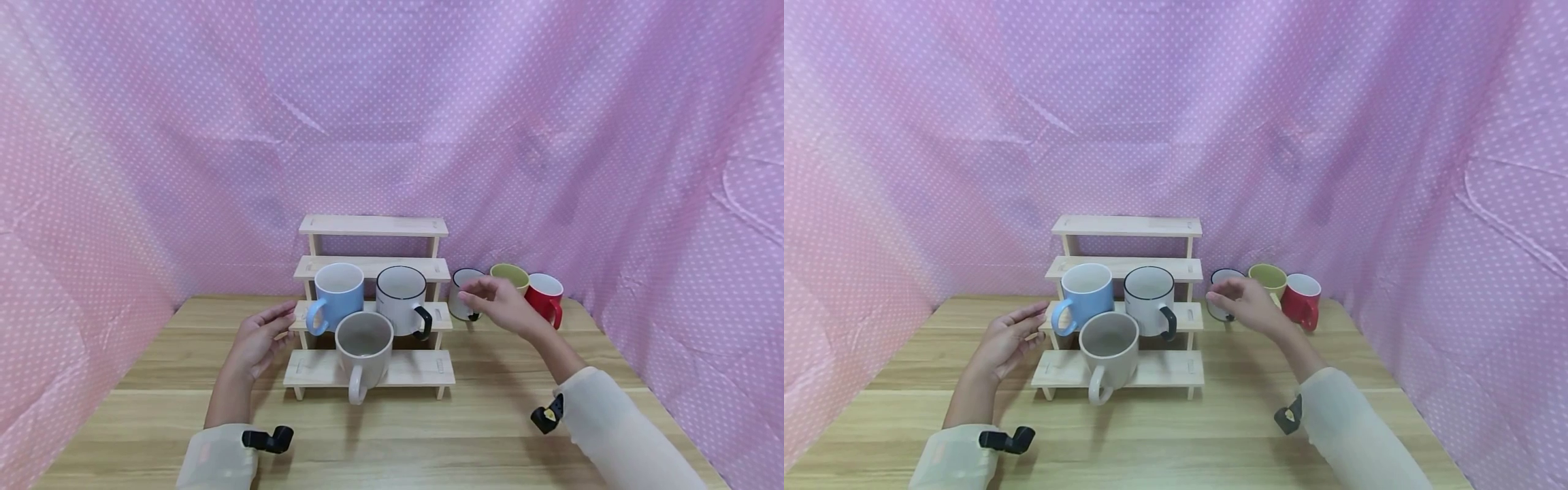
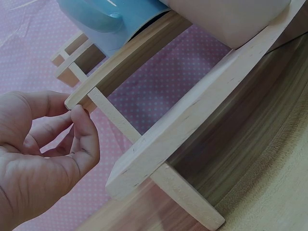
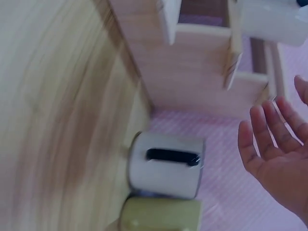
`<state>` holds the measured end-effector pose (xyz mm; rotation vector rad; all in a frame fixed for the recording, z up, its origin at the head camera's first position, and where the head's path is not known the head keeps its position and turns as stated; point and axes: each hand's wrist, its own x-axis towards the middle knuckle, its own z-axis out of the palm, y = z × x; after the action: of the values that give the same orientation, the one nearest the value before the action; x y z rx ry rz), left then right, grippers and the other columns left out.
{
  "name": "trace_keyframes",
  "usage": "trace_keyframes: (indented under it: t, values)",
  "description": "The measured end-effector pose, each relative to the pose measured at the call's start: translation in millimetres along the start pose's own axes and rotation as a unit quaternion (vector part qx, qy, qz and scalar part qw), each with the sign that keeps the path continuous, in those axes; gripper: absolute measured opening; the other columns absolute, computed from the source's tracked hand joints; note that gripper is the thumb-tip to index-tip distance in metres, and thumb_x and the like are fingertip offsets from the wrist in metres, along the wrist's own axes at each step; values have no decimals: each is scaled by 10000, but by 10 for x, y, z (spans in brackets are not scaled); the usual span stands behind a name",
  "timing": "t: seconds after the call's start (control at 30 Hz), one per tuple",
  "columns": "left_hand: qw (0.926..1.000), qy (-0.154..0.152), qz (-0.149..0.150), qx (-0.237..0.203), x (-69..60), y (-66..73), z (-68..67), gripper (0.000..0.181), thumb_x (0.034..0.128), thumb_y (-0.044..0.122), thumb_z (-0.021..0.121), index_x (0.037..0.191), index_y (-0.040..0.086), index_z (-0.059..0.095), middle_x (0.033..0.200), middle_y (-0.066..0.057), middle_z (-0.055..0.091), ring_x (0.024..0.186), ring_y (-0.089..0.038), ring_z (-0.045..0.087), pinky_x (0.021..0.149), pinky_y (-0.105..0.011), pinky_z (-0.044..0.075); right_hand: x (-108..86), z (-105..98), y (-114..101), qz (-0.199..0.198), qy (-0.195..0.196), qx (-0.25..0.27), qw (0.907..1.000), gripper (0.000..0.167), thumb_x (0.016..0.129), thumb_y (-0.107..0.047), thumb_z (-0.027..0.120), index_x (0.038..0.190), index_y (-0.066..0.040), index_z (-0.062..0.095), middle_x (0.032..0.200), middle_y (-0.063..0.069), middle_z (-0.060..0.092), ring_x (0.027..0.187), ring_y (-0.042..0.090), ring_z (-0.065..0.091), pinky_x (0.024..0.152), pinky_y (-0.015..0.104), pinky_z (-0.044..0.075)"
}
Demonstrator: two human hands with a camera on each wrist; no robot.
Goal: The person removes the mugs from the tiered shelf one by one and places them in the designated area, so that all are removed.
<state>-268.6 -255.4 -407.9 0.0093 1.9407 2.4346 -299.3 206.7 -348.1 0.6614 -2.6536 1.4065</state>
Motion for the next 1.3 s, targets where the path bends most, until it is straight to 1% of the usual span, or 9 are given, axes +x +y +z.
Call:
trace_keyframes:
  t: [0.1,0.27,0.4,0.53,0.7,0.9,1.03,1.2,1.3]
  values:
    - [10000,1,-11,-1,4,-1,2,518,1011,71,652,1465,-96,464,1145,20,651,938,-81,613,757,-199,554,-15,28,-115,-200,-243,71,9995,273,983,-217,717,1177,-24,710,1091,128,721,936,206,669,771,286,572]
    - [10000,11,-13,-24,10,-6,4,508,1013,66,647,1462,-95,470,1144,19,652,935,-83,615,745,-194,554,-29,92,-254,-478,-744,289,9957,283,988,-199,710,1199,-11,703,1094,114,714,954,292,688,793,334,596]
    - [10000,24,-5,-54,13,-9,4,494,1012,61,647,1452,-93,484,1139,16,654,927,-85,617,738,-191,553,-50,150,-358,-639,-1079,309,9916,258,1000,-207,693,1198,-42,713,1087,71,721,985,306,693,827,373,597]
    - [10000,17,-8,-23,11,-8,0,501,1014,62,643,1460,-92,475,1147,15,649,931,-86,615,745,-191,552,-77,212,-446,-711,-1382,511,9865,241,1002,-203,690,1201,-71,719,1112,59,730,1009,273,706,877,348,593]
    - [10000,-2,1,16,7,-8,-2,512,1019,63,635,1470,-99,455,1154,12,647,938,-87,616,747,-190,552,-101,285,-490,-851,-1554,887,9802,264,997,-145,689,1216,4,701,1125,120,723,1015,299,706,901,341,592]
    - [10000,5,4,-1,11,-11,-2,499,1018,65,637,1460,-96,470,1144,20,660,940,-87,626,749,-192,555,-105,372,-471,-629,-1657,1284,9758,302,986,-143,703,1217,51,689,1117,183,719,1027,322,698,908,343,589]
    - [10000,2,3,-22,12,-13,-3,503,1017,62,637,1463,-96,464,1146,21,660,942,-87,626,754,-191,557,-92,429,-432,-480,-1733,1587,9708,304,997,-156,688,1223,49,684,1140,212,716,1015,258,701,913,400,591]
    - [10000,1,-16,-58,8,-12,-8,510,1017,56,636,1469,-97,456,1142,24,662,941,-87,623,755,-190,557,-61,499,-406,-391,-1891,2143,9575,306,1040,-173,624,1242,53,669,1183,241,688,1064,252,674,910,536,574]
    - [10000,-4,-40,-76,6,-5,-6,527,1016,65,641,1478,-95,444,1154,26,657,946,-86,618,757,-187,555,-44,542,-408,-308,-1987,2500,9471,315,1056,-173,594,1242,75,652,1187,241,670,1114,284,653,924,538,571]
